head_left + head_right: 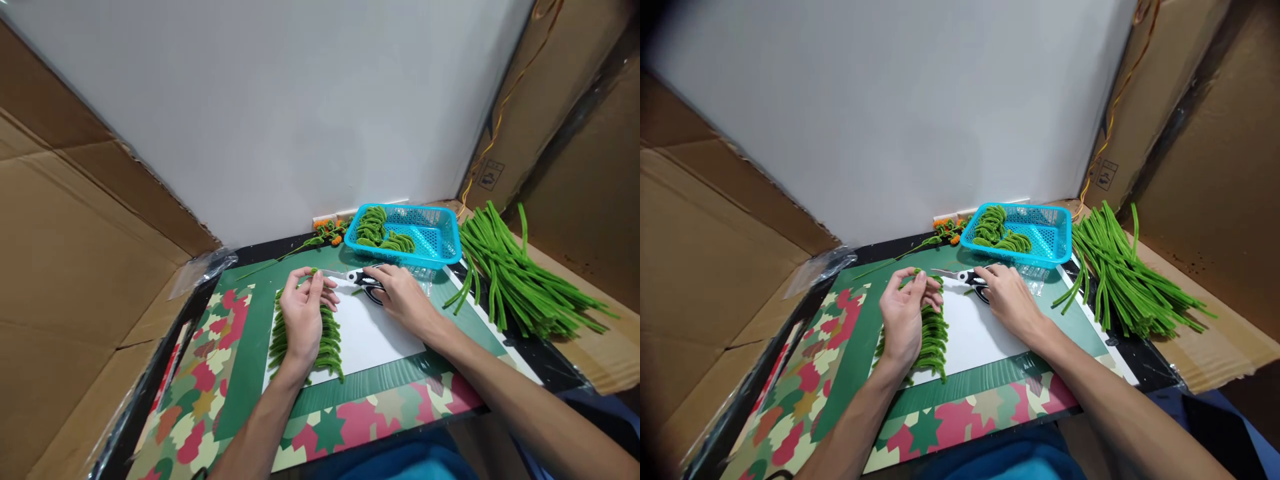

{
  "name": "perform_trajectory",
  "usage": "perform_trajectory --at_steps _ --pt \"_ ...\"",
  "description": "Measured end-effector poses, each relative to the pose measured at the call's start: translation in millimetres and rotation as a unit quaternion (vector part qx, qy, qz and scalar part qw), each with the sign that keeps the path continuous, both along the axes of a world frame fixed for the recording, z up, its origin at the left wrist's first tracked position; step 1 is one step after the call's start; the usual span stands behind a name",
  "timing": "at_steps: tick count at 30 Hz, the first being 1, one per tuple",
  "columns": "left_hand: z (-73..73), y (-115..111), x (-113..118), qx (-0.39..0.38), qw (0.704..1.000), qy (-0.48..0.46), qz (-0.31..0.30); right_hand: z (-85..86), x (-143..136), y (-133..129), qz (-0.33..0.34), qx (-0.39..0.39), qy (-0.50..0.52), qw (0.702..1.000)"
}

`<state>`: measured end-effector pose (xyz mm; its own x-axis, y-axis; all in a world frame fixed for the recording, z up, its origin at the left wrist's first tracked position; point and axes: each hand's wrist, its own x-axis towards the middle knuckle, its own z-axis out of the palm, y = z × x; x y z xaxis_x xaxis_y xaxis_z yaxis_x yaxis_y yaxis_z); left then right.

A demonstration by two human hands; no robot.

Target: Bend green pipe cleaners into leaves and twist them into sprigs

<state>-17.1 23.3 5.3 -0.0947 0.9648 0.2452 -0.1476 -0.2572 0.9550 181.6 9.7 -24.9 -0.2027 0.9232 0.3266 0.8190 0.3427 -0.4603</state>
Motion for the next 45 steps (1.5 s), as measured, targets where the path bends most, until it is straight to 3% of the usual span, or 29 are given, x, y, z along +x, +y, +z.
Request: perform_trajectory --at_steps 7,17,20,24,29,45 --pt "-4.8 5 -4 -0.002 1.0 0.013 -0.011 -12.7 -3 2 -0.001 0.012 -0.086 0.996" --pt "-13.1 4 -14 -0.013 0.998 0.046 -0.05 -29.2 -14 7 0.009 0.056 -0.056 0.997" --pt "-12.5 3 -17 -0.012 0.995 0.071 -0.061 -29.1 -15 8 0.015 0.118 0.016 0.993" --pt "-10.2 -1 -18 0.01 0.988 0.136 -0.076 -27.6 -17 6 0.095 0.184 0.13 0.97" --pt "-9.2 -7 -16 0.043 0.96 0.258 -0.096 -27.0 -23 5 0.153 0.238 0.158 0.946" --pt "-7.8 -14 -12 0.062 0.941 0.319 -0.09 -26.6 -22 5 0.125 0.253 0.157 0.946"
